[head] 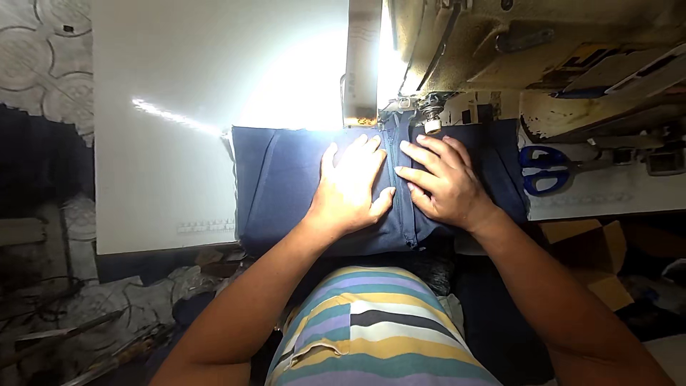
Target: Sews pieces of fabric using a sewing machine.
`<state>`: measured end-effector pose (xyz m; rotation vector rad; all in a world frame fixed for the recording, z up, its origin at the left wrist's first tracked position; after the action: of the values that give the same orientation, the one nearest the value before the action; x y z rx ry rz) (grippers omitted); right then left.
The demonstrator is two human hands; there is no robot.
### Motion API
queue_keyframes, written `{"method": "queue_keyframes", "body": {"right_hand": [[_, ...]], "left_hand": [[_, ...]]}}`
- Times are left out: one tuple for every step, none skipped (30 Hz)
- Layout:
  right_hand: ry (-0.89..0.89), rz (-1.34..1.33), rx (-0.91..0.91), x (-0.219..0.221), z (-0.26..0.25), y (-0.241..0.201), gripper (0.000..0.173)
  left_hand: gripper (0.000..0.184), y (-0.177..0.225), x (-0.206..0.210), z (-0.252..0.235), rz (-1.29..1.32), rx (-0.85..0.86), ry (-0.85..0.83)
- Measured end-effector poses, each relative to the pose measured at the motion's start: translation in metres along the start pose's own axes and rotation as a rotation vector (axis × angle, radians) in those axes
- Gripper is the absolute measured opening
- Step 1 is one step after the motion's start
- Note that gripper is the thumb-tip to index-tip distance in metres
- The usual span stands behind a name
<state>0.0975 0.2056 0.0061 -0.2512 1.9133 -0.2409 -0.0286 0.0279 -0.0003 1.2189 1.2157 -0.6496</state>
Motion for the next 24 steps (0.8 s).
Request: {"method": "queue_keyframes", "body": {"right_hand": [[-0.03,-0.01,0.006,0.001,0.002,0.001,0.037],[-0.059,-0.023,0.021,0.001,0.002,0.001,0.04],[-0.084,-0.035,0.039,0.001,0.002,0.001,0.042],[-0.103,-0.043,0.055,0.001,0.001,0.001,0.043],[-0.118,-0.045,0.068,0.001,0.001,0.001,0.044],[-0.128,-0.044,0.078,0.002,0.0,0.001,0.045],[-0.137,-0.043,0.084,0.003,0.0,0.001,0.046],[-0.145,-0.038,0.087,0.003,-0.001,0.0,0.047],[-0.15,-0.031,0.088,0.003,-0.001,-0.001,0.048],[-0.151,-0.026,0.09,0.003,-0.001,-0.002,0.048],[-0.154,-0.021,0.097,0.003,-0.001,-0.004,0.048],[-0.163,-0.013,0.107,0.003,-0.002,-0.006,0.049],[-0.17,-0.008,0.118,0.003,-0.003,-0.009,0.049],[-0.173,-0.006,0.128,0.003,-0.004,-0.012,0.049],[-0.174,-0.001,0.138,0.004,-0.004,-0.015,0.049],[-0.177,0.004,0.15,0.005,-0.004,-0.018,0.049],[-0.177,0.007,0.16,0.006,-0.004,-0.02,0.049],[-0.175,0.008,0.169,0.007,-0.004,-0.022,0.05],[-0.176,0.009,0.178,0.007,-0.003,-0.023,0.05],[-0.177,0.012,0.186,0.008,-0.003,-0.025,0.05],[-0.175,0.013,0.191,0.008,-0.003,-0.026,0.05],[-0.169,0.012,0.195,0.009,-0.003,-0.027,0.051],[-0.165,0.009,0.198,0.009,-0.003,-0.027,0.051],[-0.164,0.006,0.201,0.009,-0.003,-0.027,0.051]], "left_hand": [[0.069,-0.001,0.0,-0.001,-0.007,-0.002,-0.007],[0.07,-0.002,0.0,-0.002,-0.012,0.0,-0.01],[0.071,-0.002,0.0,-0.002,-0.015,0.002,-0.012],[0.071,-0.002,0.0,-0.002,-0.015,0.005,-0.012],[0.072,-0.002,-0.001,-0.002,-0.015,0.005,-0.014],[0.074,-0.002,-0.001,-0.003,-0.021,0.003,-0.023],[0.075,-0.003,-0.002,-0.004,-0.029,0.002,-0.034],[0.076,-0.003,-0.003,-0.005,-0.038,0.003,-0.047],[0.078,-0.003,-0.003,-0.006,-0.048,0.005,-0.059],[0.079,-0.005,-0.003,-0.007,-0.062,0.008,-0.065],[0.081,-0.006,-0.004,-0.009,-0.075,0.018,-0.066],[0.082,-0.007,-0.005,-0.01,-0.085,0.033,-0.065],[0.082,-0.009,-0.007,-0.012,-0.092,0.048,-0.069],[0.083,-0.011,-0.009,-0.013,-0.097,0.063,-0.081],[0.084,-0.013,-0.011,-0.014,-0.1,0.081,-0.091],[0.084,-0.016,-0.013,-0.015,-0.102,0.101,-0.097],[0.085,-0.018,-0.014,-0.016,-0.101,0.12,-0.098],[0.085,-0.02,-0.014,-0.017,-0.098,0.134,-0.099],[0.086,-0.022,-0.015,-0.018,-0.098,0.144,-0.109],[0.087,-0.023,-0.015,-0.018,-0.098,0.149,-0.122],[0.087,-0.024,-0.016,-0.019,-0.101,0.153,-0.131],[0.088,-0.025,-0.017,-0.02,-0.102,0.153,-0.143],[0.089,-0.026,-0.018,-0.021,-0.101,0.151,-0.153],[0.089,-0.027,-0.018,-0.022,-0.101,0.153,-0.156]]}}
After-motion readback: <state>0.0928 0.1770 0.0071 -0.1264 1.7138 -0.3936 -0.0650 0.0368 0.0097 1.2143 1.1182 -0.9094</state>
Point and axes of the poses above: each hand's wrist, its own z-axis away from the middle knuckle, its own x-axis out of the palm, y = z × x, the point moved 2 cm from there along -z, towards the middle knuckle, and after that the axes turned 7 degrees about x, right-handed, at the moved point
